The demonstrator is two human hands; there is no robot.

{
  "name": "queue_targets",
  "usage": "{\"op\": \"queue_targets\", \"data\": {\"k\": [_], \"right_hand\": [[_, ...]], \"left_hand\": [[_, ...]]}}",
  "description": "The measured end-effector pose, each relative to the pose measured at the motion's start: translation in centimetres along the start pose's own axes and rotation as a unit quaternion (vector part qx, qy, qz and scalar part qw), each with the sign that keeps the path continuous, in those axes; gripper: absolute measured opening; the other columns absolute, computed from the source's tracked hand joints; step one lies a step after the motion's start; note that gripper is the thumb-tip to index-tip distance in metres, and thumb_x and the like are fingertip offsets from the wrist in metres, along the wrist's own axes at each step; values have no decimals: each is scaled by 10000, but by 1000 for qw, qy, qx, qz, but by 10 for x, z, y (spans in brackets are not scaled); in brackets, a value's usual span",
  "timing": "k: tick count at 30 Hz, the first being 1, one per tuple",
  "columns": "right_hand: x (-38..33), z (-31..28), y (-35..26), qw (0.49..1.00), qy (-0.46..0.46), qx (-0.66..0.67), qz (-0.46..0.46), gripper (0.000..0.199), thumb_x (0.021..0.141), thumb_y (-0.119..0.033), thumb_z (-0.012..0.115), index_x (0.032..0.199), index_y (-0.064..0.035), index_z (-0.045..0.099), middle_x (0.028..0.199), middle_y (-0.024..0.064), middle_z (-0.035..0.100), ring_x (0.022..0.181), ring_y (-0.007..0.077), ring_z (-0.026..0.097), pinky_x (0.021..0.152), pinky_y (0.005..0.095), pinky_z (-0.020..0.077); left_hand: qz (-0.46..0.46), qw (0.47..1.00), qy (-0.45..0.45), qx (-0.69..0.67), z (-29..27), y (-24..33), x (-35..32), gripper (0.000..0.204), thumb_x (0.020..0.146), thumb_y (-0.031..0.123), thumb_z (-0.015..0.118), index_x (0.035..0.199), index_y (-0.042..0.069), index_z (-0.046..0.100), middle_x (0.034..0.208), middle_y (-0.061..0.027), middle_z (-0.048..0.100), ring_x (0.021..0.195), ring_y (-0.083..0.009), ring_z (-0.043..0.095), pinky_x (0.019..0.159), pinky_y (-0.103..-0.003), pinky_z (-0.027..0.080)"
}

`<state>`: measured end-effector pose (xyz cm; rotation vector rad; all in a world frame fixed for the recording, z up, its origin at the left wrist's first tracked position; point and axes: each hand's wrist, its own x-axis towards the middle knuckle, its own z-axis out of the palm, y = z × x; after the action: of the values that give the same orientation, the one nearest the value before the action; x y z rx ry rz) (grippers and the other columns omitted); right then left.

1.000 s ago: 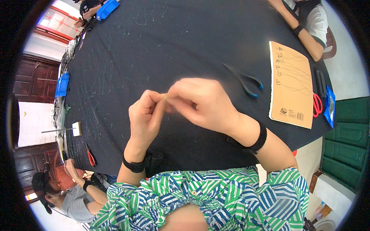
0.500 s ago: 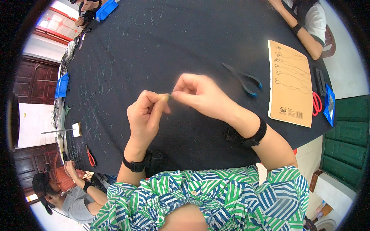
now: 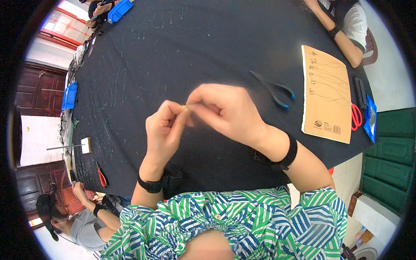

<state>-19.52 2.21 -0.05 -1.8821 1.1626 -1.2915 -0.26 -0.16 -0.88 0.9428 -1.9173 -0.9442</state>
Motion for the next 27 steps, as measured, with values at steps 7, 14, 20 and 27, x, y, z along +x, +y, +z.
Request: {"op": "queue_targets", "data": {"k": [7,14,20,27], "right_hand": [[5,-3,14,973,-56,126,184,118,924,-146,656,915,-29,652,663,-16,580,586,37,488,528,234,369],[0,1,7,962,-112,152,197,125,877,-129,642,808,-34,600,651,-1,589,595,54,515,547,251,393],[0,0,-2,994,-97,-43,-22,87,831,-78,689,810,-39,614,705,82,611,594,215,584,518,324,415],[1,-2,0,999,-25,22,38,60,874,-62,668,929,-36,667,700,61,602,552,126,538,514,271,392]], "left_hand": [[9,1000,-10,7,0,-1,0,106,918,27,672,842,26,598,655,-29,639,574,-97,597,517,-235,437],[-11,1000,22,6,-2,1,1,79,941,2,642,874,2,601,698,-43,655,587,-71,597,518,-212,442],[30,999,35,12,2,-1,2,67,939,7,645,884,0,607,689,-38,649,589,-83,602,525,-220,446],[-6,999,-32,21,-2,-1,1,86,906,2,670,851,15,605,688,-49,644,598,-114,618,540,-241,463]]}}
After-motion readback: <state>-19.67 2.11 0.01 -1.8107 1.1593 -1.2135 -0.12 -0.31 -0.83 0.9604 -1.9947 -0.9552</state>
